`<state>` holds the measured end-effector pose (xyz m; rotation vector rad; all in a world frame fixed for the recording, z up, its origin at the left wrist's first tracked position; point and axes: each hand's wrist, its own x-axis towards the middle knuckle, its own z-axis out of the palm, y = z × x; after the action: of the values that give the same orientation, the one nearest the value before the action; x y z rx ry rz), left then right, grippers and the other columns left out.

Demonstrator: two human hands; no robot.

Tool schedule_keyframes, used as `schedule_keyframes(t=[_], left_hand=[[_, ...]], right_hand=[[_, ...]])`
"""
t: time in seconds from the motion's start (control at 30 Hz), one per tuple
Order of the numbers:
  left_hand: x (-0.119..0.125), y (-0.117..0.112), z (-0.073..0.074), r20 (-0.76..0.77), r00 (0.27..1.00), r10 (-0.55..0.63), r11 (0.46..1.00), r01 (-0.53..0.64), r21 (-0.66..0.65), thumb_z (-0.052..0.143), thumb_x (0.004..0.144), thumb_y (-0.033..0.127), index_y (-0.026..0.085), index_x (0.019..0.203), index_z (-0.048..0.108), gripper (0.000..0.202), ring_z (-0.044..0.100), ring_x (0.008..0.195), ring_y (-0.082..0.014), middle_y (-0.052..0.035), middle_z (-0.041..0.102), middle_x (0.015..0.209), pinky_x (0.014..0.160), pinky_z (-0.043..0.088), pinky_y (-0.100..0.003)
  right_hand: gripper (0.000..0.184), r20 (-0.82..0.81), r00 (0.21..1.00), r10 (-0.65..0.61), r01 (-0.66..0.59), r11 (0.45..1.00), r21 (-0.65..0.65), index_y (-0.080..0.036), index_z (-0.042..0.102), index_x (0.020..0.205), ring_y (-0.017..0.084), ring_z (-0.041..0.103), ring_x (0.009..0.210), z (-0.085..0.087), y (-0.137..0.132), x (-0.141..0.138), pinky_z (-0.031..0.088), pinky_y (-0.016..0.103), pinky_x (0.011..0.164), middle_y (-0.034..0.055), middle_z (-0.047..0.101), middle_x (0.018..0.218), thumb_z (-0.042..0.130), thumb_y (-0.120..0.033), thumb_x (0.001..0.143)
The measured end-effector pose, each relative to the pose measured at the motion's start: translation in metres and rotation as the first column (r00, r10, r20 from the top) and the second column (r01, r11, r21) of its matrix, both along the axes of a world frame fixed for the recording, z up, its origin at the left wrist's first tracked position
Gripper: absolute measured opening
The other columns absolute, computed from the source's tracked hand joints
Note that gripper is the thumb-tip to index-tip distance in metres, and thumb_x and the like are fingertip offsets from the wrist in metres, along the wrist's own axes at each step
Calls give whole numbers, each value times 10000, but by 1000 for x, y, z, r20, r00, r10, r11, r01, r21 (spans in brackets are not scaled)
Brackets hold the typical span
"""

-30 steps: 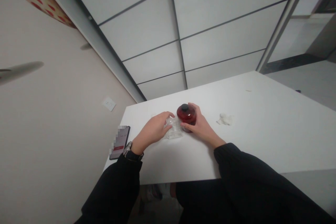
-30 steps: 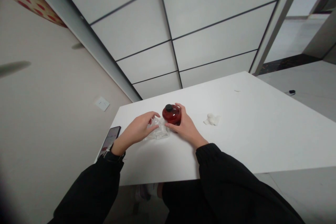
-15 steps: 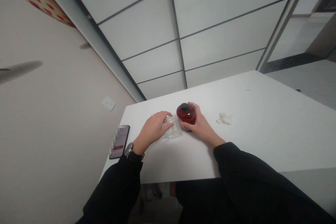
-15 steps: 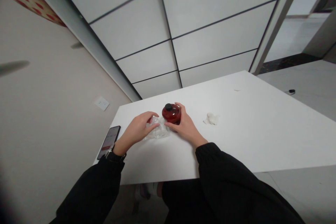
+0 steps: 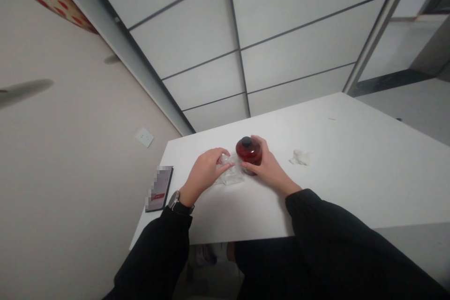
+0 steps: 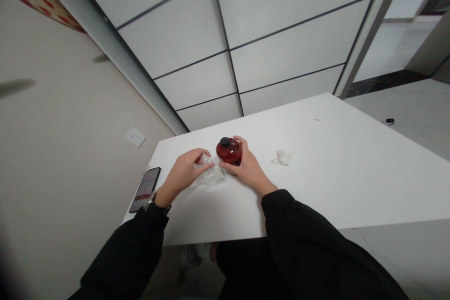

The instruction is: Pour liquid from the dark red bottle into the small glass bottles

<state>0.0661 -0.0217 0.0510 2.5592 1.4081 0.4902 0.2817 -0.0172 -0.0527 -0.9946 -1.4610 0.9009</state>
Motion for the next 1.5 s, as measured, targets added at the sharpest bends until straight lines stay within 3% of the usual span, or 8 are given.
schedule_keyframes(t=[0.23,0.4,0.53,0.83,1.3,1.5], left_hand=[[-1,-1,11,91,995,-46,994,36,102,799,884,192,202,1025,685,181,607,792,-163,5,635,891,751,511,-304],[-7,-3,32,220,973,-64,987,28,161,741,936,195,218,1134,709,203,680,900,-169,-45,728,1098,835,573,-321],[-10,-5,41,196,978,-75,989,47,142,725,949,222,238,1180,727,231,694,989,-201,-56,750,1143,881,584,-358],[-9,-5,37,288,955,76,997,-71,-26,708,913,264,235,1232,698,320,700,941,-182,-69,731,1250,869,637,-358],[-9,-7,40,342,928,146,988,-119,-100,722,869,262,222,1150,729,284,684,924,-171,-61,742,1204,904,613,-358],[-27,6,39,486,833,265,962,-194,-192,713,873,413,215,1132,721,325,705,928,-182,-76,739,1223,839,601,-323]], right_hand=[[887,-17,1000,7,-7,1000,5,-272,363,1478,349,564,1398,2,0,0,424,572,1198,170,545,1517,845,-478,762],[898,-16,1000,9,-9,1000,-24,-271,355,1480,348,565,1396,3,-2,0,416,574,1201,172,544,1518,844,-485,757],[893,-14,1000,8,-8,1000,-22,-257,360,1473,349,558,1400,4,-2,-1,417,571,1197,182,532,1527,840,-493,758],[883,-1,1000,-4,4,1000,-9,-273,372,1474,351,535,1419,3,-2,0,398,579,1207,170,527,1530,844,-486,759],[885,3,1000,-3,3,1000,3,-271,364,1479,345,537,1417,0,-1,0,389,575,1213,169,526,1527,845,-479,766],[868,-1,1000,-3,3,1000,-20,-288,374,1474,346,555,1398,3,-3,0,414,580,1196,156,542,1510,848,-468,769]])
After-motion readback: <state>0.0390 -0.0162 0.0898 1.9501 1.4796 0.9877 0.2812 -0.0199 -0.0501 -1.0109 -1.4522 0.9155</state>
